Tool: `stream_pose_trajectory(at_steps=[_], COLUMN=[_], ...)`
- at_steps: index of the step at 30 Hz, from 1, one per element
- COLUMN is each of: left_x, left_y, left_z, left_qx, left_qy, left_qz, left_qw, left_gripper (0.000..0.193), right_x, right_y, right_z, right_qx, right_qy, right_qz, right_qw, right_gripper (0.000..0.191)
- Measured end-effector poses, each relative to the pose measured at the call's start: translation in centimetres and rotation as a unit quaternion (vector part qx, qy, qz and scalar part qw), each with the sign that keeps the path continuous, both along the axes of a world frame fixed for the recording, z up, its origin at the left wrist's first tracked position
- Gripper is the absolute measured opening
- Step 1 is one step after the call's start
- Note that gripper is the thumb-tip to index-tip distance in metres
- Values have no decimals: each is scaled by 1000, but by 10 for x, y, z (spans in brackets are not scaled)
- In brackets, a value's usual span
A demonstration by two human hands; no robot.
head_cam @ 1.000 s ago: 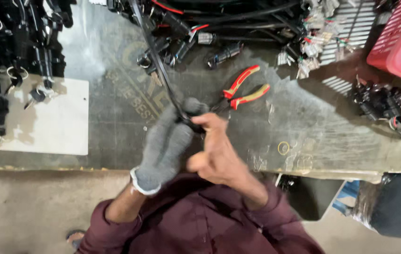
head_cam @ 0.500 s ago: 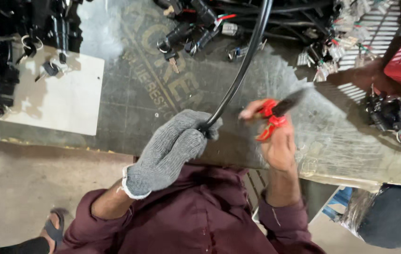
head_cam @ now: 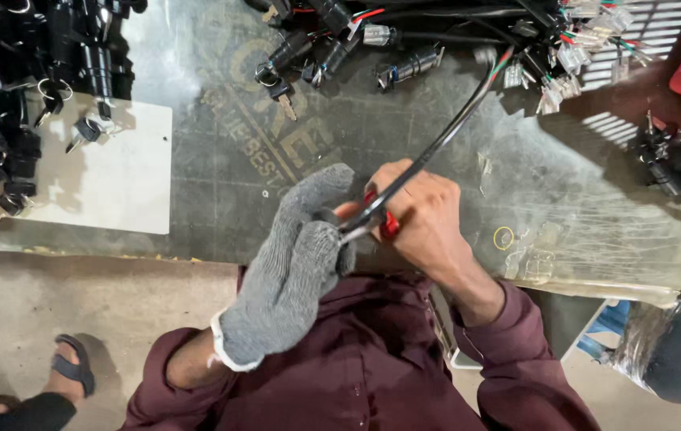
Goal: The person uses pliers to strip insulation from the ends of black electrical wires and works the stripped ends onto connector plugs at a workbench. They repeatedly pull wires from a large pile, cut and strip the cable jacket, separate the inner colored wires, and set processed wires aside.
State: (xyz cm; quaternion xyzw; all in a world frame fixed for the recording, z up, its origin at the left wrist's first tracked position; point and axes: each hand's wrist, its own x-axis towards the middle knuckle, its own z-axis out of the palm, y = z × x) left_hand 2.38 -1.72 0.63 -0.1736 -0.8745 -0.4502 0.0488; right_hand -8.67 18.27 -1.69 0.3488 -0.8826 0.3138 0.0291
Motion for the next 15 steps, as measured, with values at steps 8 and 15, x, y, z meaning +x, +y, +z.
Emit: stream_pose_trajectory(at_steps=[8, 15], left_x=[-22, -4], left_y=[-1, 20], left_z=[16, -19], left_qx=[168, 5], left_qy=[-74, -14], left_qz=[-16, 95], left_qw=[983, 995], left_gripper=[69, 67], right_x=[11, 33], right_y=[12, 7], right_z=[-9, -5], right_qx=[-58, 39], right_qy=[-68, -76], right_qz=[6, -75], right_qw=[996, 994], right_gripper=[27, 39])
